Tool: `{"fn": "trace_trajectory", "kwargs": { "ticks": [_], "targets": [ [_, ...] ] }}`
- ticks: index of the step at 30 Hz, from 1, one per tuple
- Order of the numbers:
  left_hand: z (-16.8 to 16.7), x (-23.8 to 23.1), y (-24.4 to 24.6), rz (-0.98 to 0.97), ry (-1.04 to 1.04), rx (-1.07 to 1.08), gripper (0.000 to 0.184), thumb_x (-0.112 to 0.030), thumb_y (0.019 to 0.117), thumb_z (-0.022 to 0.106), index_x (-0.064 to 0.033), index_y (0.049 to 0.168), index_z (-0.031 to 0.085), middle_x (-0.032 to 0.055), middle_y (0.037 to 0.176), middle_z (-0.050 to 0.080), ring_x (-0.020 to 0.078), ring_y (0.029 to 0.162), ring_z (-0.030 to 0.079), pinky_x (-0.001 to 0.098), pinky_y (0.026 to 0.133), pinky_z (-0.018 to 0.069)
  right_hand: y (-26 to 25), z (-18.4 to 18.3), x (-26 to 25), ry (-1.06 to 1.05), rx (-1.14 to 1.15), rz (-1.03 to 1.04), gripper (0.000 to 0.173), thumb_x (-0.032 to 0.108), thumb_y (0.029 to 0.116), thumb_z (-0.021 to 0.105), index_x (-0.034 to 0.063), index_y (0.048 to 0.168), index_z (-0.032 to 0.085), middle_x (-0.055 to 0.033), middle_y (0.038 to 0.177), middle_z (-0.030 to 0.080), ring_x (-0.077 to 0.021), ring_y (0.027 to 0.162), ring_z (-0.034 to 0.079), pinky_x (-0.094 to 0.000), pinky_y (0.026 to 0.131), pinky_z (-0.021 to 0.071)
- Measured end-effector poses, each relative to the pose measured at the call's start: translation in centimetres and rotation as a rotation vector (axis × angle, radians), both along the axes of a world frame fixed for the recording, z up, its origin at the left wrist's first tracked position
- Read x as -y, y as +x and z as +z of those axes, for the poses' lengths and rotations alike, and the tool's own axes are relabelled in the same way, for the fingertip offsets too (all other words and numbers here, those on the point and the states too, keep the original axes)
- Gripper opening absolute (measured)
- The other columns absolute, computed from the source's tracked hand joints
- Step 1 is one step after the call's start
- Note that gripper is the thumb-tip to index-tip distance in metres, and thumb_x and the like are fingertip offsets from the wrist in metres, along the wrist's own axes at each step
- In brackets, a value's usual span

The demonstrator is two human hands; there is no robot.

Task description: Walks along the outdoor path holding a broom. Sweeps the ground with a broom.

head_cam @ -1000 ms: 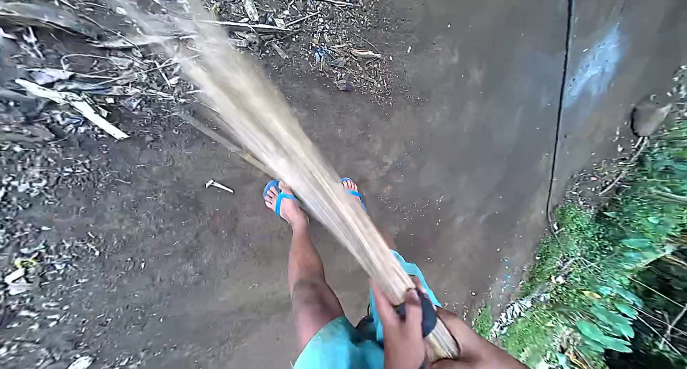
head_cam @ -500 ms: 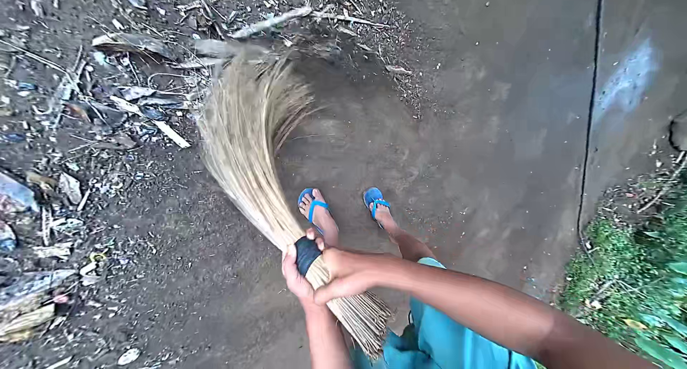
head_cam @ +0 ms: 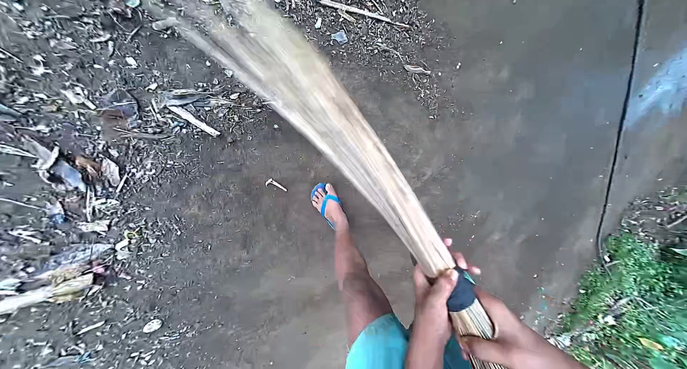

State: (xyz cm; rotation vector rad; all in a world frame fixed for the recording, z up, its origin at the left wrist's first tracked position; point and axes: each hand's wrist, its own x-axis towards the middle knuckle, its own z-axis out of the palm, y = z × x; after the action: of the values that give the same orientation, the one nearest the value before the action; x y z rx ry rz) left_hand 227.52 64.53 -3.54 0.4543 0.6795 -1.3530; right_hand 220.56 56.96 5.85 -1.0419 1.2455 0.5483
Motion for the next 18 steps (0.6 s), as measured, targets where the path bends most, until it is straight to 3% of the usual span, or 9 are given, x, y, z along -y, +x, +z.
{"fn": "trace_trajectory", "kwargs": {
  "ticks": [2,5,8,9,11,13,14,15,18],
  "targets": [
    [-0.1,1.8,-1.3,-0.234,0.005,-0.170,0.045,-0.005,0.0960,0.052,0.0082,0.139,0.047,0.0162,0.104,0.071,0.0239,0.088,0.072,0.0391,0.084,0.0614,-0.7,1.3,-0.9,-0.055,-0.155,-0.240,0.043,0.009,0.0769,0.074,0.0069,0.115,0.056,-0.0021,0.084,0.073,-0.0178,0.067,0.073,-0.0375,0.064,0.0650],
    [-4.0,2.3,-0.2,-0.416,0.093,-0.252,0.028,-0.008,0.1047,0.041,0.0052,0.126,0.054,0.0125,0.094,0.069,0.0198,0.073,0.069,0.0339,0.067,0.0616,1.2,-2.9,-1.5,-0.088,-0.242,-0.326,0.023,0.015,0.0780,0.070,0.0054,0.098,0.064,-0.0060,0.076,0.072,-0.0200,0.065,0.072,-0.0385,0.063,0.0639],
    [-7.6,-4.6,4.8,-0.123,0.299,-0.063,0.036,-0.015,0.1001,0.040,0.0032,0.128,0.053,0.0096,0.093,0.069,0.0165,0.074,0.070,0.0305,0.068,0.0610,6.6,-9.4,-3.2,0.186,-0.002,0.092,0.036,0.022,0.0842,0.076,0.0051,0.113,0.065,-0.0044,0.096,0.073,-0.0136,0.088,0.072,-0.0374,0.085,0.0610],
    [-7.7,-8.0,6.3,0.033,0.366,0.004,0.038,-0.019,0.0988,0.043,0.0014,0.131,0.049,0.0097,0.094,0.069,0.0174,0.078,0.071,0.0315,0.071,0.0625,9.0,-11.0,-4.8,0.285,0.074,0.276,0.047,0.026,0.0842,0.078,0.0020,0.122,0.062,-0.0095,0.105,0.071,-0.0179,0.097,0.071,-0.0424,0.091,0.0583],
    [-6.4,-13.3,9.5,0.284,0.485,0.116,0.042,-0.026,0.0988,0.049,-0.0011,0.133,0.048,0.0070,0.094,0.071,0.0172,0.083,0.073,0.0313,0.075,0.0625,13.4,-13.3,-8.7,0.380,0.240,0.573,0.063,0.030,0.0816,0.083,-0.0071,0.126,0.058,-0.0230,0.113,0.068,-0.0323,0.106,0.068,-0.0550,0.096,0.0524],
    [-5.6,-14.9,12.3,0.380,0.572,0.259,0.040,-0.028,0.0985,0.039,-0.0041,0.130,0.042,0.0014,0.093,0.069,0.0126,0.083,0.072,0.0264,0.072,0.0610,16.6,-15.0,-10.6,0.385,0.385,0.732,0.071,0.035,0.0796,0.084,-0.0098,0.127,0.055,-0.0269,0.113,0.066,-0.0370,0.106,0.066,-0.0577,0.095,0.0502],
    [-5.7,-15.2,12.8,0.417,0.593,0.317,0.037,-0.029,0.0995,0.040,-0.0052,0.128,0.045,0.0011,0.093,0.071,0.0128,0.082,0.072,0.0266,0.072,0.0611,17.2,-15.2,-10.8,0.401,0.414,0.758,0.071,0.036,0.0801,0.083,-0.0087,0.128,0.055,-0.0263,0.112,0.066,-0.0368,0.105,0.066,-0.0578,0.093,0.0503],
    [-6.1,-15.4,12.6,0.463,0.590,0.327,0.037,-0.029,0.0983,0.049,-0.0055,0.127,0.053,0.0036,0.093,0.073,0.0151,0.082,0.073,0.0292,0.072,0.0620,17.2,-15.1,-10.5,0.442,0.409,0.729,0.067,0.033,0.0823,0.084,-0.0074,0.128,0.054,-0.0253,0.110,0.066,-0.0360,0.103,0.066,-0.0578,0.091,0.0511],
    [-6.1,-12.3,10.6,0.361,0.599,0.365,0.033,-0.024,0.0963,0.049,-0.0068,0.125,0.050,0.0016,0.089,0.070,0.0126,0.074,0.072,0.0288,0.068,0.0630,14.0,-13.5,-7.1,0.495,0.314,0.507,0.058,0.016,0.0822,0.079,-0.0044,0.131,0.054,-0.0214,0.115,0.066,-0.0292,0.107,0.065,-0.0522,0.095,0.0514]
  ]
}}
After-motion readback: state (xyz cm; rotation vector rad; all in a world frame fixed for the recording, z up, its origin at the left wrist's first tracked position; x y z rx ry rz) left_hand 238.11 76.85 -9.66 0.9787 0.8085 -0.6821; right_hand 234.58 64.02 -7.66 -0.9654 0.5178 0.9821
